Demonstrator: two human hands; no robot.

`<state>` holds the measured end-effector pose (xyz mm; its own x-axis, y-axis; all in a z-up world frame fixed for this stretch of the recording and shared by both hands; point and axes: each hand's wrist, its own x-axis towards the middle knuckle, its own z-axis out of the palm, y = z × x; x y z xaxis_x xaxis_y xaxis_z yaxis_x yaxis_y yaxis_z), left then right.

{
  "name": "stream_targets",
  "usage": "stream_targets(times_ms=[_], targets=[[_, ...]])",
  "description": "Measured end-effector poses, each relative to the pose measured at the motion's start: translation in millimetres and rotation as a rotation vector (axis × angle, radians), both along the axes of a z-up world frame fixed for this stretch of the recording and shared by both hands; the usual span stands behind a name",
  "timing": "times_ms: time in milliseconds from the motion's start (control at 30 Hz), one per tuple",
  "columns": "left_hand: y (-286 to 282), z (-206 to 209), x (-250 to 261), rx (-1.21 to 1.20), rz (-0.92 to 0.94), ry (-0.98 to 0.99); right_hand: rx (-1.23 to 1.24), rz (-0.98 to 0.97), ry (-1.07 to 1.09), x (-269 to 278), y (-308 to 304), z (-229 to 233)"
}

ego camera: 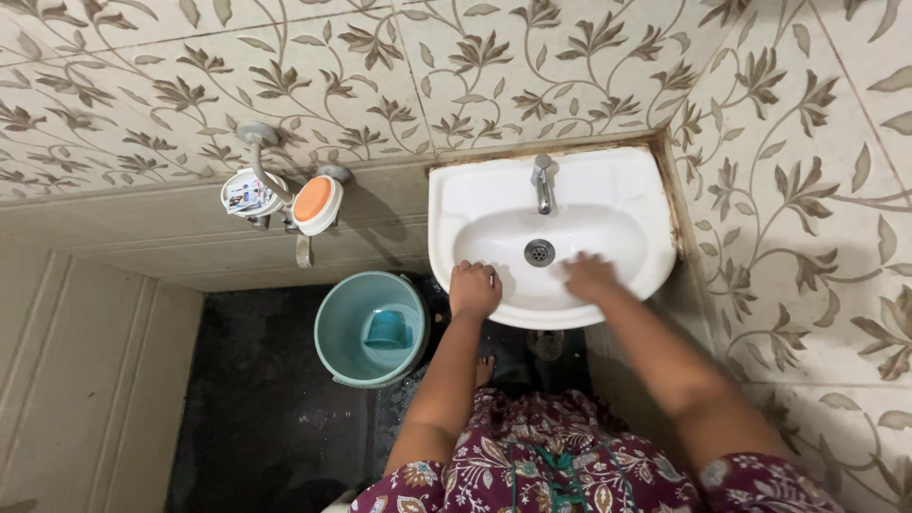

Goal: The person scrubs the interior and rim of a white bathroom sink using a sponge and water from the tap. They repeatedly wipe the basin and faucet area, rinse the sponge, and continue scrubbing until the end of the clip.

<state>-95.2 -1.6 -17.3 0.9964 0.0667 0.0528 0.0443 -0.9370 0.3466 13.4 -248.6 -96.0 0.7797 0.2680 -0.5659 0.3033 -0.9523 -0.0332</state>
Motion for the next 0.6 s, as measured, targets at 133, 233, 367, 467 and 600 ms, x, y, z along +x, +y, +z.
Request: stream_targets(times_ms=[133, 233, 367, 467, 600], targets=[[0.3, 0.1, 1.4, 0.007, 0.006, 0.009, -0.119, 0.092, -0.312, 12.3, -44.6, 15.7], [0.2, 0.6, 0.7, 0.011, 0.007, 0.004, -0.128, 0.086, -0.235, -0.1, -26.7, 8.2], [0.0, -0.1, 2.3, 0.007, 0.009, -0.003, 0.103, 0.019, -0.083, -36.4, 50.1, -6.0], [-1.0, -1.7, 1.0, 0.015, 0.004, -0.008, 0.302, -0.011, -0.021, -39.6, 67.4, -6.7], [-0.3, -3.7, 0.8, 0.009, 0.011, -0.007, 0.186, 0.049, -0.008, -19.4, 30.2, -4.6]])
